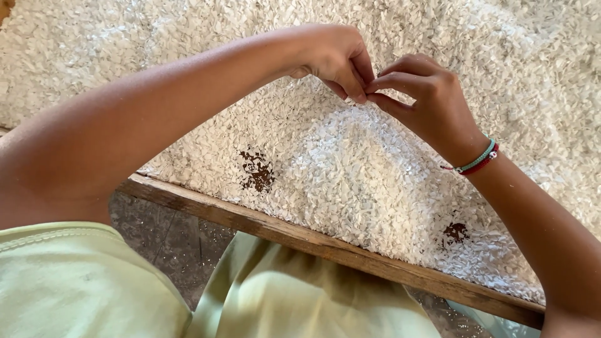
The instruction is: The person spreads a layer of white rice on a wooden tray and manually picks out dark impurities by hand. They repeatedly sweep the rice with both hands to expose new areas and remove small dark pieces.
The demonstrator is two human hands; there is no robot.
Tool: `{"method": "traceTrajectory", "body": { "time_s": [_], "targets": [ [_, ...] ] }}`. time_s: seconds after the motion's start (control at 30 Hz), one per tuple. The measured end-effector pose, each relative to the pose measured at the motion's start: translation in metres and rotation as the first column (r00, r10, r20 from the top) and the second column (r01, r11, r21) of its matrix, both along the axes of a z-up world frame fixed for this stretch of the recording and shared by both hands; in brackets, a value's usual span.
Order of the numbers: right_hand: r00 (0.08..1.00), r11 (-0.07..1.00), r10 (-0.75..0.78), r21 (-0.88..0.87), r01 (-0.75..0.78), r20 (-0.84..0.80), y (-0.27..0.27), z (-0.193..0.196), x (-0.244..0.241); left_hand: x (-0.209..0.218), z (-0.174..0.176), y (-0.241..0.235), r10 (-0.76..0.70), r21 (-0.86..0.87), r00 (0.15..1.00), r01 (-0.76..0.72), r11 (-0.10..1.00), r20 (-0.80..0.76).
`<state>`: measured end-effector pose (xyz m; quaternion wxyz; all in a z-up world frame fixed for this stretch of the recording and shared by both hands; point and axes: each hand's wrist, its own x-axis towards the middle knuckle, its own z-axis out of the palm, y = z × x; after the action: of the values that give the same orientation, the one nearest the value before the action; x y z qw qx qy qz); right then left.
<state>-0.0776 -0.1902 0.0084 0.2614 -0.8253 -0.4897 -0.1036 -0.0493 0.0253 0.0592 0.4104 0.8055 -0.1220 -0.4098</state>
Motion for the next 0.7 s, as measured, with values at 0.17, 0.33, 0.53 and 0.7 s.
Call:
{"method": "traceTrajectory", "body": {
  "time_s": [0.17,0.33,0.53,0.7],
  "targets": [
    [1.0,1.0,0.026,-0.002,-0.026,-0.017,-0.001,0.001,0.002,-0.005,0.003,0.0,0.024,0.024,1.0,-0.024,0.999,0.011],
    [0.978,1.0,-0.015,0.024,0.021,-0.209,-0.002,-0.003,0.006,-0.009,0.006,0.0,0.066,0.01,0.998,-0.066,0.998,-0.002],
    [0.89,0.974,-0.183,0.048,0.222,-0.418,-0.024,-0.001,0.02,0.004,-0.024,0.026,0.061,-0.059,0.639,-0.024,0.998,0.767],
    [0.802,0.929,-0.303,0.028,0.369,-0.514,-0.048,-0.009,0.039,0.001,-0.034,0.061,-0.12,0.125,0.115,-0.035,0.992,0.986]
  ]
}}
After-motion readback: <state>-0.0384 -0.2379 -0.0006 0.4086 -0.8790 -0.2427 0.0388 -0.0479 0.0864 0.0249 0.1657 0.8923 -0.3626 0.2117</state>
